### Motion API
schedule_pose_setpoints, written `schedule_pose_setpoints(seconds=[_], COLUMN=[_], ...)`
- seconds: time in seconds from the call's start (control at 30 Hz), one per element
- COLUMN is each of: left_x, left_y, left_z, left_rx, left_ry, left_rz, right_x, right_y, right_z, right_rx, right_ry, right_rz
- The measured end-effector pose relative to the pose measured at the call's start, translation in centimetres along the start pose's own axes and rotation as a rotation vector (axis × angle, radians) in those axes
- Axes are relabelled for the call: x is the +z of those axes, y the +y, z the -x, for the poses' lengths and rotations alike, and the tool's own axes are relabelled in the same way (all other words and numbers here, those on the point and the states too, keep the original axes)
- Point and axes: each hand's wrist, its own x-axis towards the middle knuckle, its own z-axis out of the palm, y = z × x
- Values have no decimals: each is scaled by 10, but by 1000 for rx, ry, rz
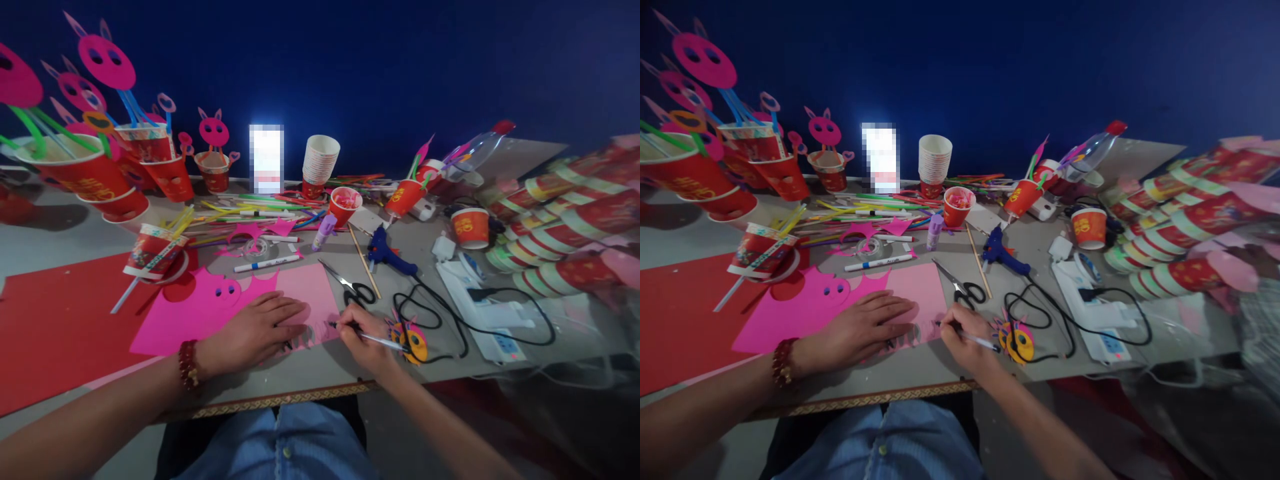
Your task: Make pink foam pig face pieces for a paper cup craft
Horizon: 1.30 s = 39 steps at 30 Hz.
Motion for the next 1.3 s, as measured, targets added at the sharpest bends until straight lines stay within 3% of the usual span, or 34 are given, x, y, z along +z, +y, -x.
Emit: schedule_pose_setpoints(seconds=[1.3], left_x=[-2], left_y=[0], left_z=[-1], left_rx=[3], left_ry=[7], left_rz=[27], right_x=[-2], right_y=[-2], right_z=[2], right_rx=[-8], right_ry=[37], right_rz=[-48])
